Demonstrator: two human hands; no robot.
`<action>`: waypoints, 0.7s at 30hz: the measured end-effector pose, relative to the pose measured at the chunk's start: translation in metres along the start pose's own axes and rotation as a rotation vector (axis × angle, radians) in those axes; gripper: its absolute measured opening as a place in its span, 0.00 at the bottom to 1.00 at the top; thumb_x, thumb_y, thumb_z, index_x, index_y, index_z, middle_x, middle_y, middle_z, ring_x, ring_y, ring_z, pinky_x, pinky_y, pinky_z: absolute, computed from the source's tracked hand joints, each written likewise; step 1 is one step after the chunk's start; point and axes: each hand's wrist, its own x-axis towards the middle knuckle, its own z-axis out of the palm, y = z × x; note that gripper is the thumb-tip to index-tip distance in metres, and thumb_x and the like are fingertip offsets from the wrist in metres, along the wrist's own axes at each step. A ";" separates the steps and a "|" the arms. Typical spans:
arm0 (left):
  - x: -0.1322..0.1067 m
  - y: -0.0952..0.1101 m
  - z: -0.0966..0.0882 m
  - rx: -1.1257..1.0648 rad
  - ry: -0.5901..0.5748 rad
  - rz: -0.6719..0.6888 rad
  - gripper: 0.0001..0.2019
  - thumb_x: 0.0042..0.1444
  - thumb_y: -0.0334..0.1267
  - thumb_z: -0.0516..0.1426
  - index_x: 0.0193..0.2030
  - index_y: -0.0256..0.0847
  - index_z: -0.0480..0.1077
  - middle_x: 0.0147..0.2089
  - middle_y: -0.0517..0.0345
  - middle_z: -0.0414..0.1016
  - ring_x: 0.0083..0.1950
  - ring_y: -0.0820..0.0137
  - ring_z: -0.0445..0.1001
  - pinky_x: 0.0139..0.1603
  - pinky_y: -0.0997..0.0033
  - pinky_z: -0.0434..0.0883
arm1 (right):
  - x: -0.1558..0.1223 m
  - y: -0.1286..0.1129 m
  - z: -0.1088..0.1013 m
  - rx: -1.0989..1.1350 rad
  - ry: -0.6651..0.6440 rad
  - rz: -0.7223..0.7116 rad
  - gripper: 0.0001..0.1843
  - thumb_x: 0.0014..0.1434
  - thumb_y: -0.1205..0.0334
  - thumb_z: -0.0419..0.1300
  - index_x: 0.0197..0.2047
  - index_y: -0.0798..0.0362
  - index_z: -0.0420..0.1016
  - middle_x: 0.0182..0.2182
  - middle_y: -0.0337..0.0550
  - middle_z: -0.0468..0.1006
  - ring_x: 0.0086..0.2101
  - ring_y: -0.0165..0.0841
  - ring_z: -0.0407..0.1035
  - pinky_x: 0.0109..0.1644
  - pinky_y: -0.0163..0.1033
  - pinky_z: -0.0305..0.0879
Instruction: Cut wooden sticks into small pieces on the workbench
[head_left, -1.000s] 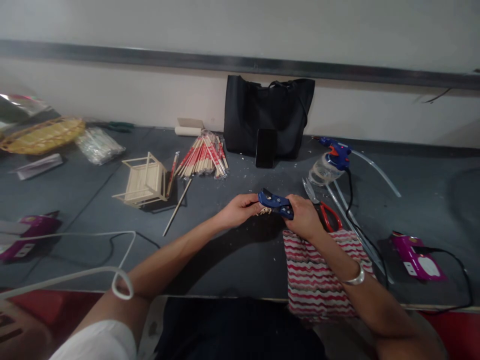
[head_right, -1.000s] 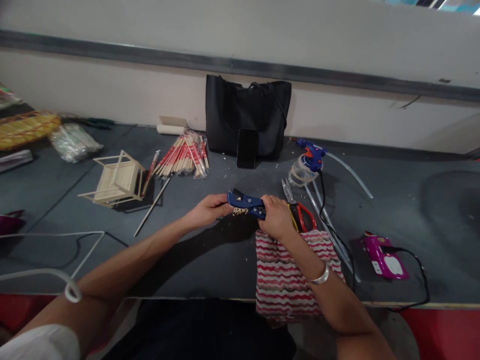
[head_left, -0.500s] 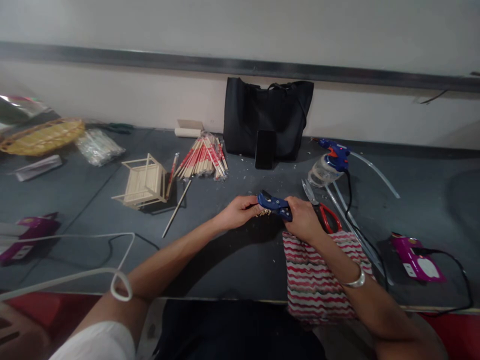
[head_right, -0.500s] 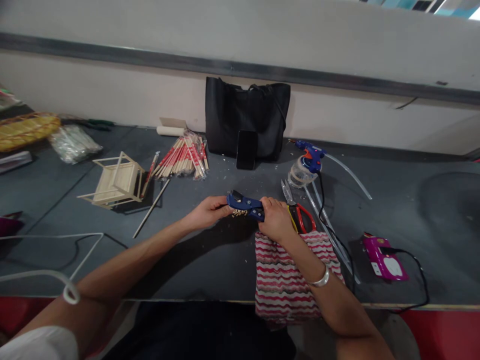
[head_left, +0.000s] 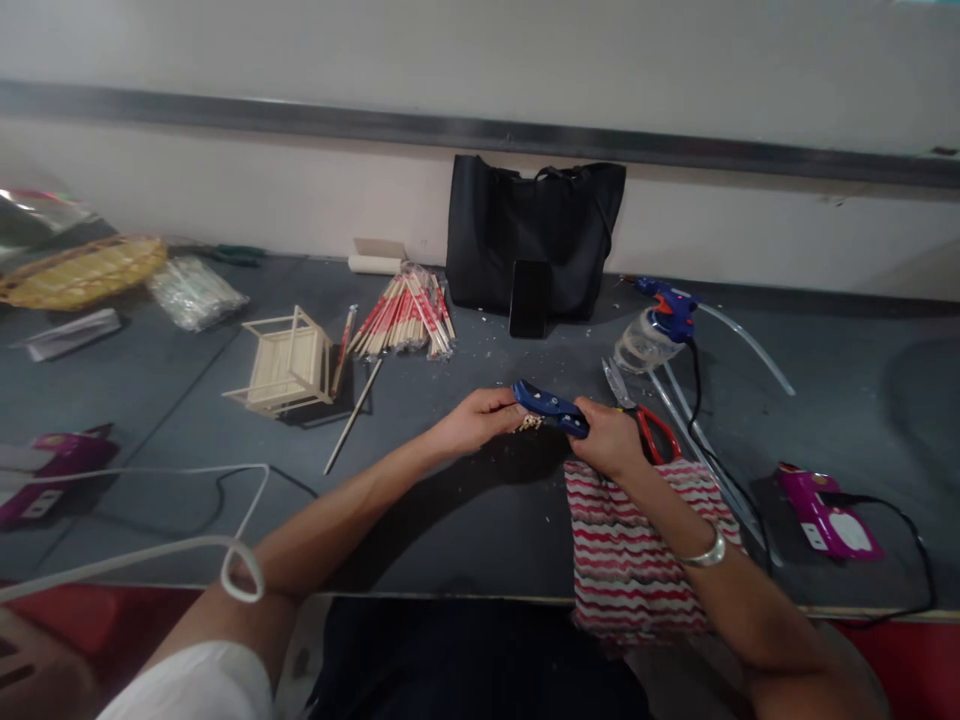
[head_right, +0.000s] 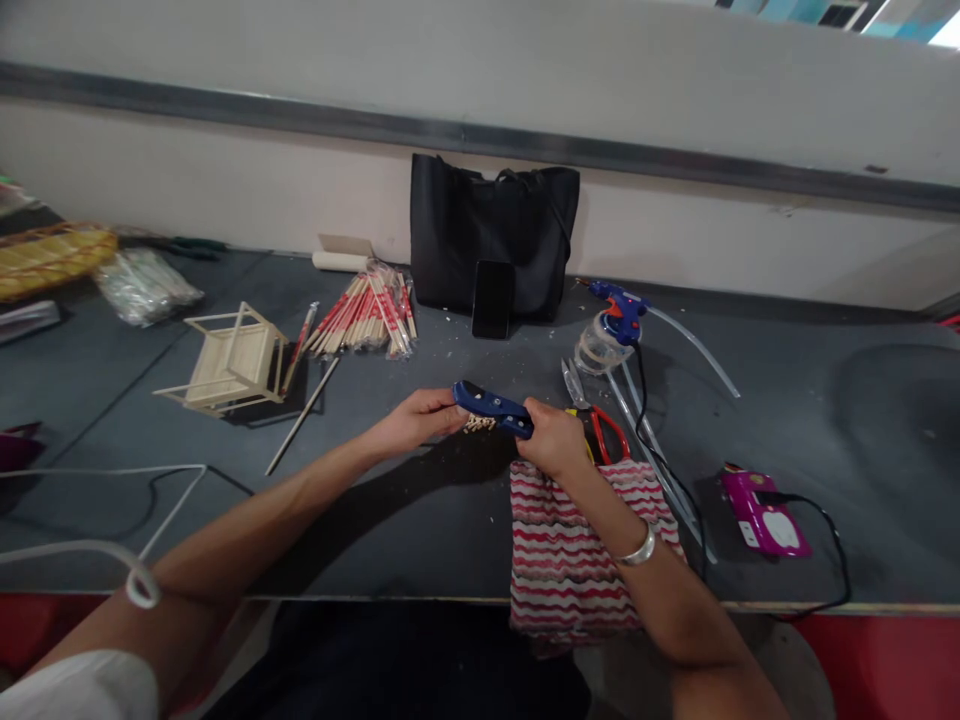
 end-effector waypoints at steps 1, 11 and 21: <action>0.000 -0.001 -0.001 -0.027 -0.014 -0.025 0.20 0.55 0.53 0.59 0.26 0.39 0.64 0.23 0.65 0.60 0.25 0.77 0.56 0.28 0.74 0.56 | 0.000 -0.001 -0.001 -0.016 -0.015 0.010 0.03 0.51 0.62 0.59 0.29 0.46 0.67 0.27 0.40 0.80 0.30 0.37 0.73 0.30 0.36 0.51; 0.001 -0.008 -0.010 -0.229 -0.116 -0.203 0.19 0.57 0.52 0.60 0.39 0.34 0.73 0.20 0.67 0.57 0.21 0.78 0.50 0.23 0.75 0.47 | 0.000 -0.010 -0.007 -0.082 -0.110 0.085 0.06 0.57 0.60 0.57 0.33 0.47 0.76 0.29 0.44 0.83 0.31 0.37 0.75 0.30 0.36 0.51; 0.001 0.002 -0.007 -0.293 -0.083 -0.137 0.16 0.58 0.49 0.60 0.36 0.34 0.73 0.20 0.67 0.57 0.22 0.78 0.49 0.24 0.74 0.46 | 0.003 0.009 0.010 0.061 0.089 -0.029 0.04 0.52 0.59 0.59 0.33 0.48 0.70 0.30 0.43 0.80 0.33 0.38 0.74 0.34 0.36 0.57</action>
